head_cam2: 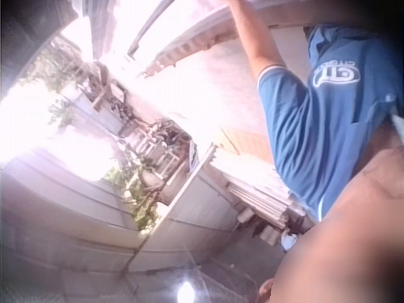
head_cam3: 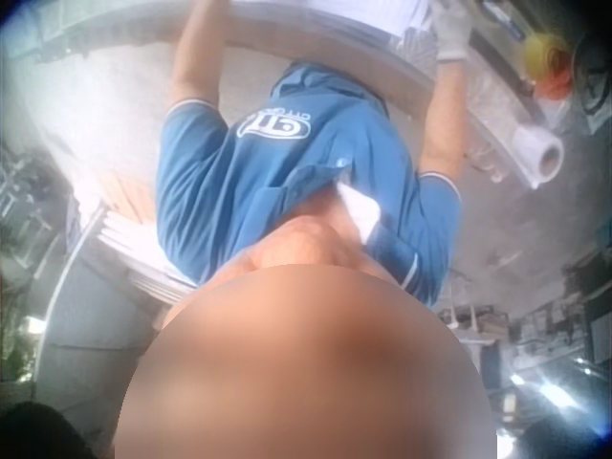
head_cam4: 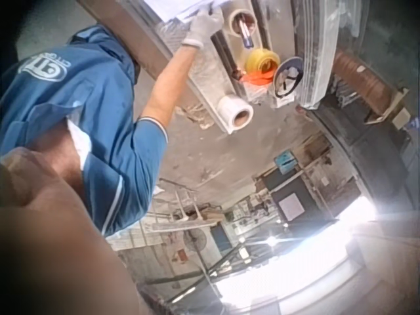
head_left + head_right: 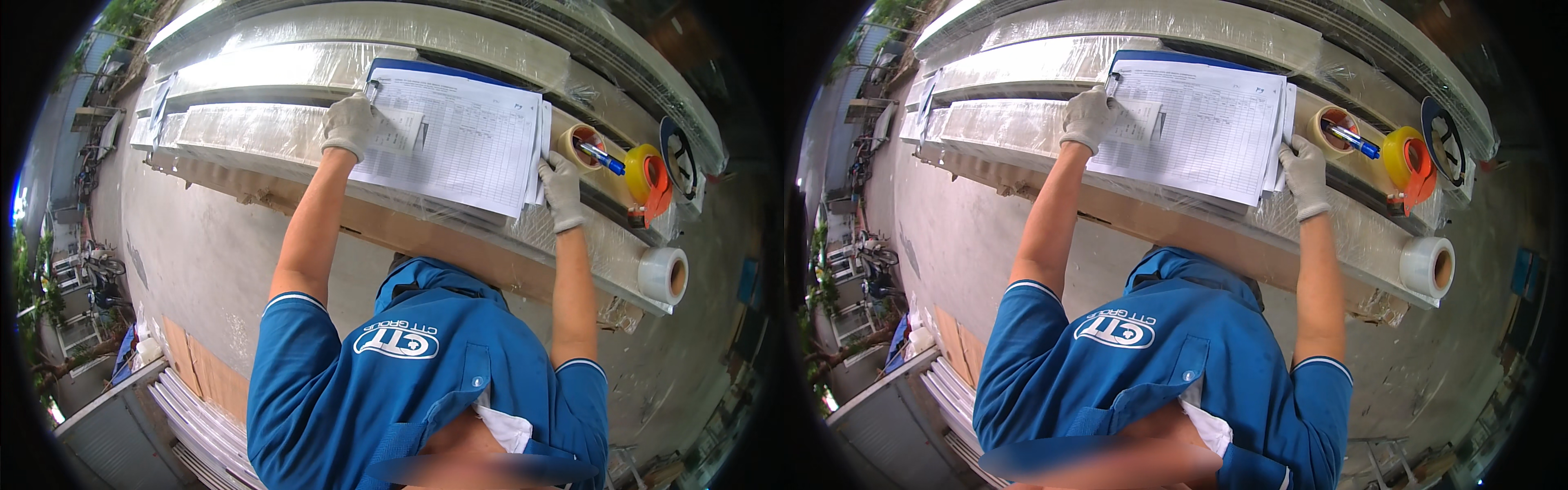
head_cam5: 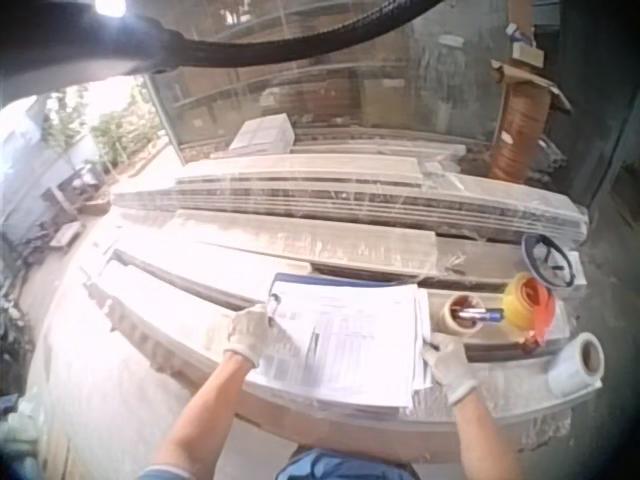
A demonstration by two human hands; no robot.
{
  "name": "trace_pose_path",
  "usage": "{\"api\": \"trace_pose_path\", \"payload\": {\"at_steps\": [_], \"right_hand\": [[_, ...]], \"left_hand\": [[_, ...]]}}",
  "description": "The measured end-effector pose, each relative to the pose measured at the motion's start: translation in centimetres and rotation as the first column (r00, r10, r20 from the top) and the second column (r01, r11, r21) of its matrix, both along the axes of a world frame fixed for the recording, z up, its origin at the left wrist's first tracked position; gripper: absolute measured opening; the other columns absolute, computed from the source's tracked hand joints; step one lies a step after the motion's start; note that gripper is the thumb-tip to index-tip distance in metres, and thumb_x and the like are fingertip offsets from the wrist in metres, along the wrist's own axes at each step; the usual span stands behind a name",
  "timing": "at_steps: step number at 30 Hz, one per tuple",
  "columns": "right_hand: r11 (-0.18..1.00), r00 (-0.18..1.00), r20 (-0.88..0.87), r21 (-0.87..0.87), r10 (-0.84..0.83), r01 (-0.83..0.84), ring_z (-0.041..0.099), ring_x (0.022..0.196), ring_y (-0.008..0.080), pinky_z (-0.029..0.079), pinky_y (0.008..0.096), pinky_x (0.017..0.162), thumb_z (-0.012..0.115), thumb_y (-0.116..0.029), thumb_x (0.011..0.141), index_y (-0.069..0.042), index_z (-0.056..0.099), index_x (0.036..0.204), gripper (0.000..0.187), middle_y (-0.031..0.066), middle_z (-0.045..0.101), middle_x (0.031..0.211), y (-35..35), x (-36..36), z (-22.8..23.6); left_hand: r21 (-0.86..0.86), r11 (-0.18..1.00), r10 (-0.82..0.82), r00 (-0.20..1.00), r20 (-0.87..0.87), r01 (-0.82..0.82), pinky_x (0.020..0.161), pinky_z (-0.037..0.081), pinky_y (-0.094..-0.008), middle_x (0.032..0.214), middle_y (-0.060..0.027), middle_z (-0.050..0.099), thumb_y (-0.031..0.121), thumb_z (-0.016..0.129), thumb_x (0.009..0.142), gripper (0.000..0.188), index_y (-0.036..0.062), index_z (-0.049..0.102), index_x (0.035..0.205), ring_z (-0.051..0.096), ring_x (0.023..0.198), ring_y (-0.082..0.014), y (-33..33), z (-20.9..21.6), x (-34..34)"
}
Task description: The person reviews documents on a clipboard, tears off a small label, and applies it to a long wrapped item. They then place several small wooden pieces onto the wrapped item and secure them with clear packing tape.
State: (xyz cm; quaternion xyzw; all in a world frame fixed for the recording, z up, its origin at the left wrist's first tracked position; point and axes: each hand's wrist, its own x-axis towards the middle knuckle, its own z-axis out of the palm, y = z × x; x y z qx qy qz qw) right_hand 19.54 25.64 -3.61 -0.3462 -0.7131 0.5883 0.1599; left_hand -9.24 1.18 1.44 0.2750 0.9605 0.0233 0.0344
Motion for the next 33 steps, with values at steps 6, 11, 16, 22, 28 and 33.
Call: {"api": "trace_pose_path", "payload": {"at_steps": [6,11,16,22,28,33], "right_hand": [[0.992,1.000,0.010,0.125,-0.006,0.005,0.066,0.081,0.0112,0.051,0.0277,0.074,0.062,-0.005,0.093,0.007,0.071,0.104,0.018,0.0116,0.075,0.092,-1.7,-1.7,0.6],[0.995,0.999,-0.049,0.099,-0.008,0.013,0.066,0.081,0.0121,0.051,0.0278,0.074,0.062,-0.006,0.093,0.007,0.072,0.103,0.019,0.0127,0.075,0.092,-2.3,-2.4,0.2],[0.999,0.998,-0.038,-0.003,-0.047,0.047,0.068,0.083,0.0135,0.051,0.0275,0.076,0.063,-0.008,0.092,0.004,0.073,0.107,0.021,0.0115,0.076,0.093,-1.3,-2.7,-0.2],[0.942,0.987,0.158,0.335,-0.032,-0.023,0.069,0.084,0.0171,0.052,0.0289,0.078,0.068,-0.017,0.093,0.002,0.073,0.111,0.026,0.0132,0.076,0.102,-0.4,-0.8,3.0],[0.935,0.979,-0.053,0.292,-0.197,0.204,0.065,0.092,0.0131,0.052,0.0254,0.082,0.070,-0.010,0.093,0.005,0.069,0.115,0.027,0.0096,0.071,0.104,-1.2,4.7,7.3],[0.953,0.912,-0.282,-0.041,-0.298,0.299,0.064,0.102,0.0138,0.053,0.0253,0.088,0.067,0.001,0.092,0.005,0.049,0.138,0.050,0.0104,0.066,0.117,-4.1,7.5,9.8]], "left_hand": [[0.044,0.999,-0.016,1.000,0.004,0.016,0.084,0.056,-0.0483,0.095,-0.0236,0.072,0.027,0.060,0.089,0.028,0.0015,0.070,0.097,0.071,0.092,-0.0404,-0.4,-0.3,-0.3],[0.083,0.995,-0.059,0.998,-0.007,0.060,0.083,0.055,-0.0502,0.092,-0.0239,0.071,0.029,0.057,0.090,0.030,0.0005,0.067,0.094,0.070,0.088,-0.0411,-0.8,-0.8,-0.7],[0.087,0.995,-0.048,0.999,-0.014,0.049,0.082,0.055,-0.0508,0.092,-0.0237,0.071,0.030,0.057,0.091,0.031,0.0006,0.066,0.093,0.070,0.089,-0.0411,-0.8,-1.0,-0.4],[0.211,0.977,0.017,0.999,0.040,-0.025,0.082,0.054,-0.0497,0.096,-0.0195,0.073,0.045,0.058,0.094,0.043,0.0053,0.069,0.103,0.070,0.090,-0.0386,-2.5,-0.1,-0.2],[0.608,0.794,0.031,0.999,-0.005,-0.021,0.073,0.056,-0.0384,0.098,-0.0152,0.074,0.033,0.069,0.093,0.035,0.0070,0.070,0.117,0.073,0.085,-0.0275,-6.7,1.2,2.0],[0.856,0.511,-0.239,0.944,0.228,-0.077,0.068,0.051,-0.0256,0.090,-0.0065,0.072,0.019,0.074,0.092,0.033,0.0001,0.068,0.119,0.064,0.075,-0.0117,-5.9,2.7,5.0]]}}
